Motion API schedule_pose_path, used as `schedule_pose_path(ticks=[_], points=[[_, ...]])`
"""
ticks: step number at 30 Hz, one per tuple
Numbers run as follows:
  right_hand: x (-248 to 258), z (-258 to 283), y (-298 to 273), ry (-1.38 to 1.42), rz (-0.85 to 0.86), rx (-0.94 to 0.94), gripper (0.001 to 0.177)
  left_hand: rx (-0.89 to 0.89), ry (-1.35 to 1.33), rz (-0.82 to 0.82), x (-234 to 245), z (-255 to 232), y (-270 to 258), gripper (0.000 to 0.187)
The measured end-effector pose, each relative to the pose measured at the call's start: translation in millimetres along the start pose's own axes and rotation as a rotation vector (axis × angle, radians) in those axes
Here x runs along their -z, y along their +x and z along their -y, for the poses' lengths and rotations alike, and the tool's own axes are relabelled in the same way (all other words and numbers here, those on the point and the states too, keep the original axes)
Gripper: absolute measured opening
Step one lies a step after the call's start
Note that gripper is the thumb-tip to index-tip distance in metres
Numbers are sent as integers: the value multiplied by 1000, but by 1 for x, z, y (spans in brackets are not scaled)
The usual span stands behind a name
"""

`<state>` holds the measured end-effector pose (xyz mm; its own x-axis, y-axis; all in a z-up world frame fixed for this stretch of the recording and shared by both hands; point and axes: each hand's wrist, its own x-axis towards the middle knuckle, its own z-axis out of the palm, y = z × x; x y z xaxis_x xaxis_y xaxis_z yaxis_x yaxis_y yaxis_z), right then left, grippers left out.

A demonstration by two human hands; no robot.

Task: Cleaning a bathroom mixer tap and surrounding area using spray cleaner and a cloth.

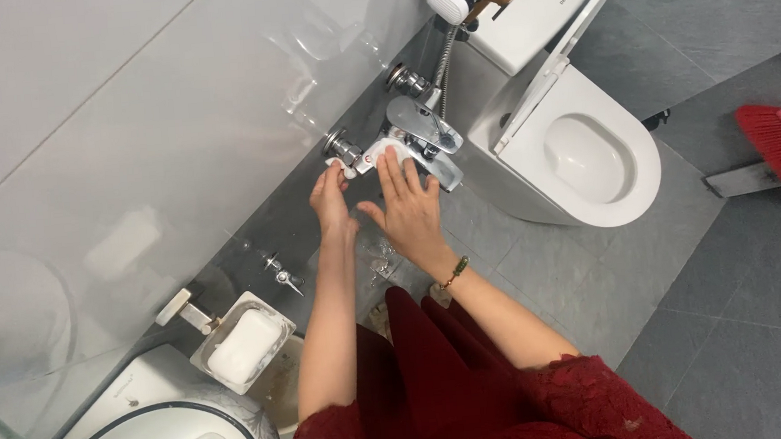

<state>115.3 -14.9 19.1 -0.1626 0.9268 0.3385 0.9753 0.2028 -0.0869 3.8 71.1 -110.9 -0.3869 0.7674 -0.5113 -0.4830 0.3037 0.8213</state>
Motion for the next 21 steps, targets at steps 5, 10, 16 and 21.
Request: schedule_pose_path(ticks=[5,10,16,21], points=[[-9,-13,4,-4,-33,-5,77,-267,182,-100,2,-2,-24,23],[-16,-16,21,-21,7,36,82,-834,823,-251,-9,-36,-60,10],[-10,-17,14,-13,16,48,80,-1195,1048,-23,-3,-65,-86,23],[-17,-23,10,-27,11,59,80,-1250,1185,82,4,-68,-77,28]])
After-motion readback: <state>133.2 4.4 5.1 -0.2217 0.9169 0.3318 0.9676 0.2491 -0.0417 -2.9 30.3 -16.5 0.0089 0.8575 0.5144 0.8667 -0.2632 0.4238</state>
